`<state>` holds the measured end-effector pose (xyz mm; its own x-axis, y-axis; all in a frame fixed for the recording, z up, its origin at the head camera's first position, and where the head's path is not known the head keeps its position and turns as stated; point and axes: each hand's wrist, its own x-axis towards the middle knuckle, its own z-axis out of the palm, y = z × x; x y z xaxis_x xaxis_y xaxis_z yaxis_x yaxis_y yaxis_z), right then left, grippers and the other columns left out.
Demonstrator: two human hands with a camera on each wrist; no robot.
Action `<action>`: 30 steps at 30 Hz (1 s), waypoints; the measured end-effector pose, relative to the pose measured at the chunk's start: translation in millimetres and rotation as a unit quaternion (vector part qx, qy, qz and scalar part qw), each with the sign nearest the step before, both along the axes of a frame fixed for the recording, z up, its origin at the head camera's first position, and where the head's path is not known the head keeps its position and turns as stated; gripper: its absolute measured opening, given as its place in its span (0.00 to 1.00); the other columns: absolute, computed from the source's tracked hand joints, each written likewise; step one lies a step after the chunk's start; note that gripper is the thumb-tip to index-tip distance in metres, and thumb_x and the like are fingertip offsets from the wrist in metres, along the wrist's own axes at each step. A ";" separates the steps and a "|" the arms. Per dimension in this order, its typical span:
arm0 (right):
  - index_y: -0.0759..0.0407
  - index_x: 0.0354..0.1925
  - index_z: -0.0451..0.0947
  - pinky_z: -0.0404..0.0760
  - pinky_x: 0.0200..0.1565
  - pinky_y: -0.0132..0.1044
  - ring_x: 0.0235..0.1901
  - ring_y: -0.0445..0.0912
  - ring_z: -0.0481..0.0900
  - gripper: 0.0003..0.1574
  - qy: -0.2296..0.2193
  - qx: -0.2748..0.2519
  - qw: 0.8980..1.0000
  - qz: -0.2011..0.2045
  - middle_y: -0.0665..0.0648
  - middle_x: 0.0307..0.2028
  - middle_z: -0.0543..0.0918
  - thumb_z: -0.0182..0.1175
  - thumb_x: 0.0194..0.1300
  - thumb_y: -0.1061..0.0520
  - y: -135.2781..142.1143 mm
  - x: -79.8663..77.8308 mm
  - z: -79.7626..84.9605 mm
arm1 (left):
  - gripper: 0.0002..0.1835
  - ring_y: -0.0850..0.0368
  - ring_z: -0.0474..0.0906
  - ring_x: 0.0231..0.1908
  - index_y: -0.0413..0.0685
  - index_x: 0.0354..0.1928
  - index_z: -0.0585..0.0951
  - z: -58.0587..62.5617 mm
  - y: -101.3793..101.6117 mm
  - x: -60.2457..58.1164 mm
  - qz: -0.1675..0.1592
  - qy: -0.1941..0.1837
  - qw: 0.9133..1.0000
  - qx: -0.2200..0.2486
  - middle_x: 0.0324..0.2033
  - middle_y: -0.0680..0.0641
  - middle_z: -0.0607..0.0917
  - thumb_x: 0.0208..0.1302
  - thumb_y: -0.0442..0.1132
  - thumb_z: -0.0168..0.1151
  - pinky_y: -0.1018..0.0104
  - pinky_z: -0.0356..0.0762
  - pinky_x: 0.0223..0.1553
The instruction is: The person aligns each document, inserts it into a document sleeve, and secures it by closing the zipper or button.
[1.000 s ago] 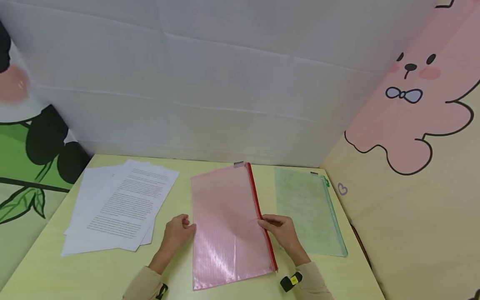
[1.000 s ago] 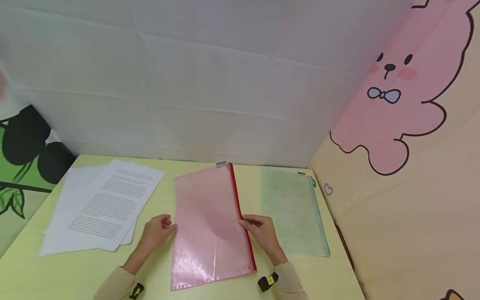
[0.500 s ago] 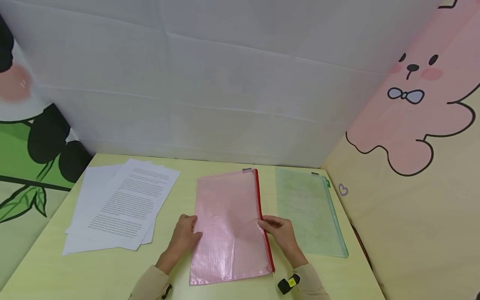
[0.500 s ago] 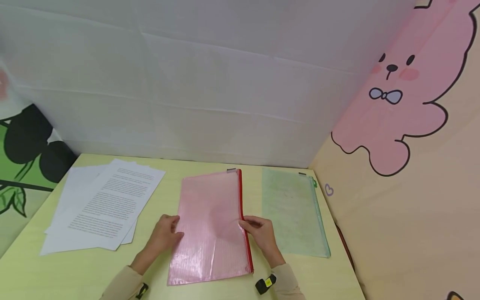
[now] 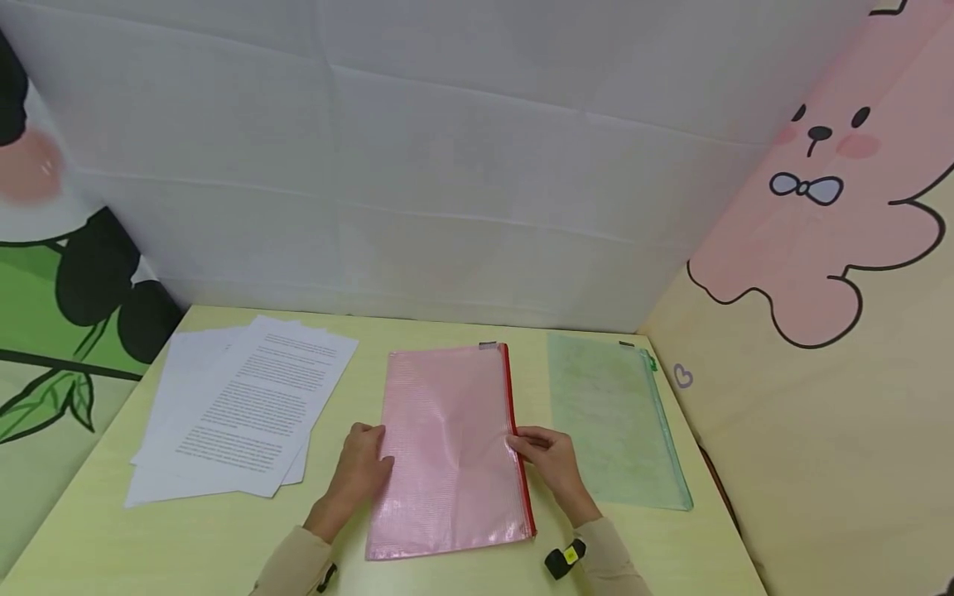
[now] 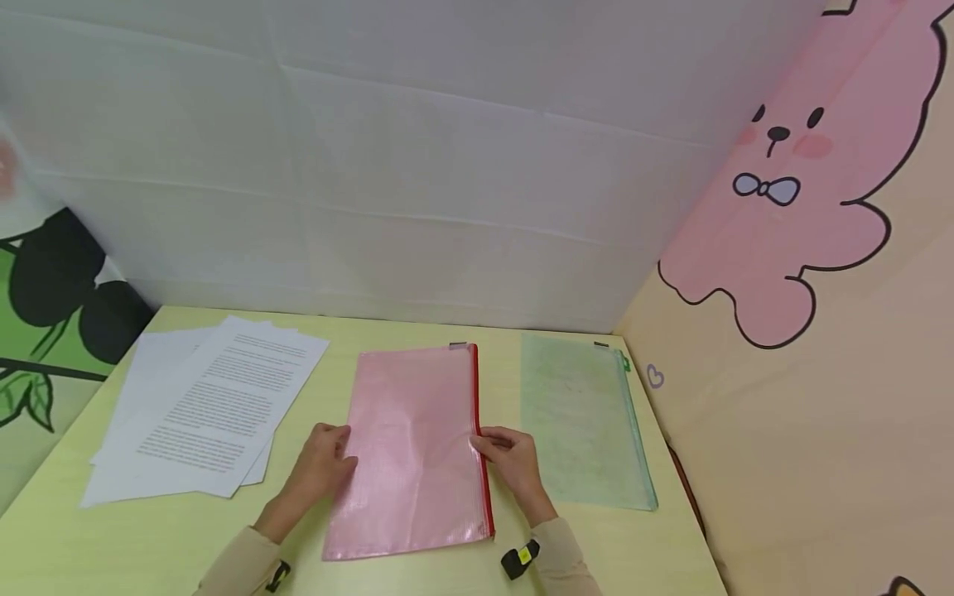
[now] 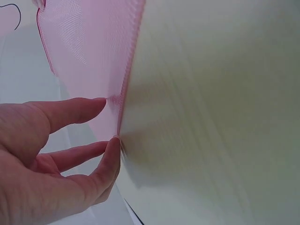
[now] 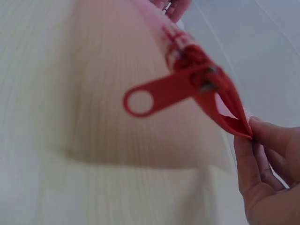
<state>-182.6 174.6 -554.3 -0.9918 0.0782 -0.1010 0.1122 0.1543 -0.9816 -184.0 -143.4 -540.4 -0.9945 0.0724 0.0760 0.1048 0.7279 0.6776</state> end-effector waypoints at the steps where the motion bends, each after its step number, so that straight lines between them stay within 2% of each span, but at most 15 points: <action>1: 0.72 0.47 0.85 0.88 0.40 0.37 0.38 0.50 0.89 0.16 0.000 0.004 1.000 0.002 0.65 0.40 0.89 0.72 0.64 0.62 -0.6 -0.8 -0.9 | 0.26 0.28 0.75 0.52 0.17 0.55 0.77 0.2 -0.7 0.1 0.001 -0.001 1.000 -0.001 0.48 0.24 0.76 0.54 0.24 0.69 0.38 0.74 0.58; 9: 0.72 0.46 0.86 0.88 0.40 0.39 0.39 0.52 0.89 0.14 0.004 0.024 1.000 0.018 0.67 0.39 0.89 0.71 0.64 0.63 -6.1 -1.7 -0.8 | 0.25 0.28 0.74 0.51 0.18 0.55 0.77 1.2 -6.6 1.4 0.008 -0.004 1.000 -0.007 0.49 0.24 0.76 0.54 0.24 0.67 0.38 0.74 0.57; 13: 0.68 0.43 0.87 0.87 0.38 0.34 0.36 0.48 0.88 0.14 0.024 0.072 0.997 0.028 0.63 0.36 0.89 0.74 0.63 0.59 -8.0 -0.4 0.4 | 0.25 0.29 0.74 0.51 0.18 0.55 0.77 0.7 -9.1 2.2 0.010 0.000 1.000 -0.008 0.48 0.25 0.76 0.55 0.24 0.67 0.38 0.74 0.56; 17: 0.64 0.39 0.88 0.85 0.35 0.31 0.32 0.45 0.86 0.13 0.059 0.155 0.985 0.039 0.57 0.32 0.89 0.75 0.62 0.56 -8.3 0.2 -2.5 | 0.24 0.29 0.74 0.49 0.18 0.54 0.78 0.5 -10.4 3.8 0.008 0.007 1.000 -0.012 0.47 0.25 0.76 0.55 0.24 0.67 0.38 0.74 0.54; 22: 0.66 0.37 0.87 0.83 0.32 0.31 0.28 0.42 0.83 0.10 0.094 0.235 0.965 0.061 0.54 0.29 0.87 0.74 0.62 0.59 -11.5 -0.4 -5.9 | 0.23 0.30 0.74 0.48 0.18 0.53 0.78 0.2 -12.3 5.0 0.001 0.018 1.000 -0.017 0.46 0.26 0.76 0.54 0.24 0.67 0.39 0.74 0.53; 25: 0.66 0.37 0.85 0.82 0.30 0.31 0.27 0.41 0.81 0.09 0.104 0.264 0.956 0.072 0.53 0.28 0.86 0.73 0.62 0.61 -14.4 -0.6 -6.8 | 0.23 0.30 0.74 0.47 0.18 0.53 0.78 0.3 -14.0 4.9 -0.004 0.024 1.000 -0.019 0.45 0.26 0.77 0.54 0.24 0.67 0.39 0.74 0.53; 30: 0.67 0.38 0.83 0.79 0.29 0.30 0.27 0.41 0.79 0.11 0.095 0.288 0.950 0.070 0.53 0.28 0.83 0.73 0.62 0.62 -18.8 1.2 -5.4 | 0.23 0.30 0.74 0.48 0.18 0.53 0.78 -0.4 -16.5 4.4 -0.005 0.015 1.000 -0.015 0.45 0.26 0.77 0.55 0.24 0.67 0.38 0.74 0.54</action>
<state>-181.4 155.8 -559.7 -0.9926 -0.0672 0.1012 -0.1200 0.6721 -0.7307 -179.6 -159.8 -540.8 -0.9909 0.0856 0.1042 0.1331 0.7465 0.6519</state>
